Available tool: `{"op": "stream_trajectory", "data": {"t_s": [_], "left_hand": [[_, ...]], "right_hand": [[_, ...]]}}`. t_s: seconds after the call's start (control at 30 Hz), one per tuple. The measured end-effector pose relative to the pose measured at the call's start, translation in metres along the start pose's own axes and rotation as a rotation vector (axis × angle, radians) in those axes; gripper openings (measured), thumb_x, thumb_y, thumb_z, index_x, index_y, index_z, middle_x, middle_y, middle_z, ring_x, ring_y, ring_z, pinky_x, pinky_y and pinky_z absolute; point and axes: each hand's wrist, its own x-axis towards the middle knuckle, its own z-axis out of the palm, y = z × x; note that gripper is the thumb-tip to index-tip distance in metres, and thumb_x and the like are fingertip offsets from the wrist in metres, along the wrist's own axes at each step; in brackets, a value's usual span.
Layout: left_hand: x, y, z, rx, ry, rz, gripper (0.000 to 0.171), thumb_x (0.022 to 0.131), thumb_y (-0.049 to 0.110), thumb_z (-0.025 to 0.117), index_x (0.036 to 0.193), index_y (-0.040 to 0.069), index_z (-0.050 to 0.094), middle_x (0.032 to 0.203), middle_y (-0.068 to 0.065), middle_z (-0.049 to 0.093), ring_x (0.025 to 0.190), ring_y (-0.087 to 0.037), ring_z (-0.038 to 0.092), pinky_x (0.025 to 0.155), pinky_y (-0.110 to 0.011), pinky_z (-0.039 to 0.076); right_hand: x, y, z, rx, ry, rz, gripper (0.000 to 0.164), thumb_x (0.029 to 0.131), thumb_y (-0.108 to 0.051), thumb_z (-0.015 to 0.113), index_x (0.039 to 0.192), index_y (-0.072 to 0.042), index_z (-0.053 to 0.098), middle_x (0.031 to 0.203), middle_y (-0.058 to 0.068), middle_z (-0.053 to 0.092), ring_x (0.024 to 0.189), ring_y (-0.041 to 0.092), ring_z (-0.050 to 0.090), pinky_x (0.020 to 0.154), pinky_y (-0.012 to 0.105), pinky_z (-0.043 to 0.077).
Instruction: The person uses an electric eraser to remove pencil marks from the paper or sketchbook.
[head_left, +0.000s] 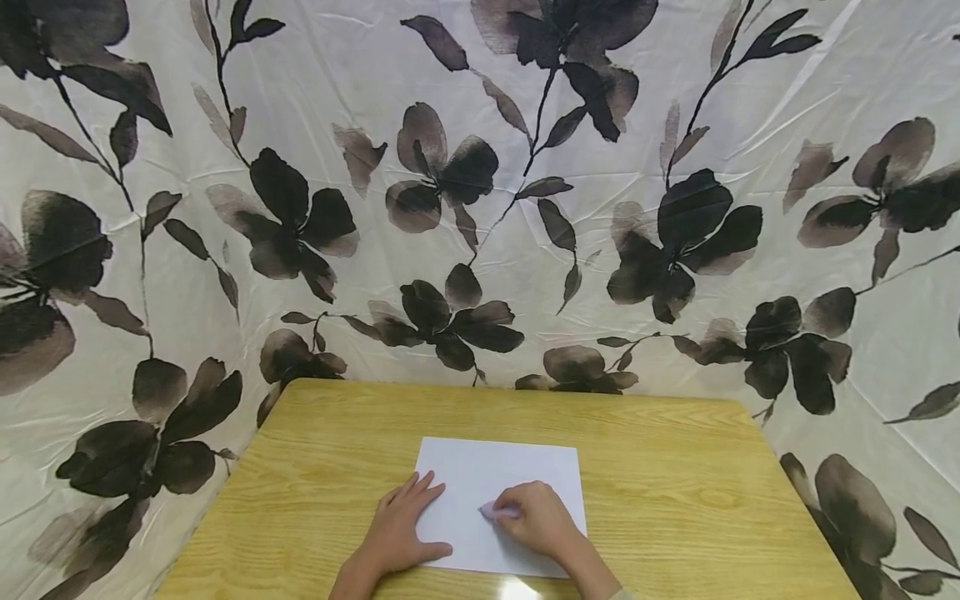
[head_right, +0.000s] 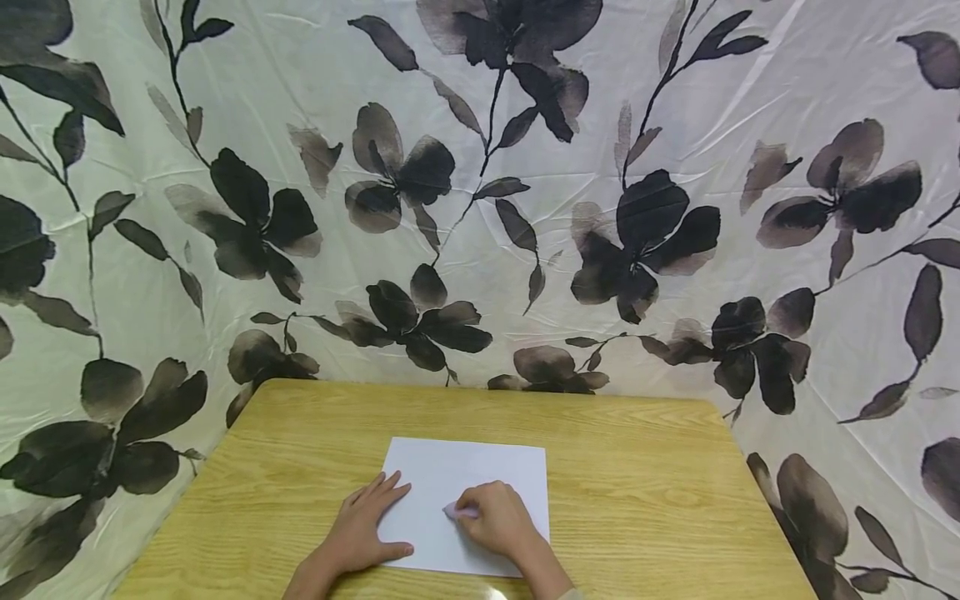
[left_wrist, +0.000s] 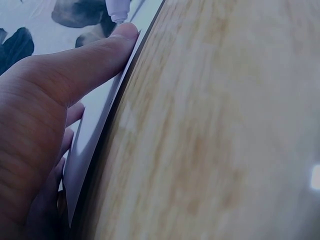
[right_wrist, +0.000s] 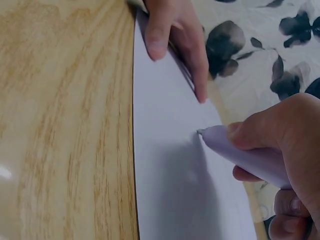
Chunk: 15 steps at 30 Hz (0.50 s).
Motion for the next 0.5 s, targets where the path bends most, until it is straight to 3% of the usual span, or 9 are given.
{"op": "stream_trajectory", "data": {"t_s": [0.5], "left_hand": [[-0.0002, 0.0020, -0.0016, -0.012, 0.003, 0.005, 0.091, 0.069, 0.068, 0.072, 0.141, 0.016, 0.053, 0.153, -0.009, 0.037, 0.140, -0.036, 0.028, 0.103, -0.061, 0.023]], "right_hand": [[0.0020, -0.0033, -0.0017, -0.001, -0.013, 0.014, 0.006, 0.076, -0.016, 0.079, 0.080, -0.020, 0.077, 0.081, -0.012, 0.071, 0.075, 0.001, 0.064, 0.068, 0.021, 0.051]]}}
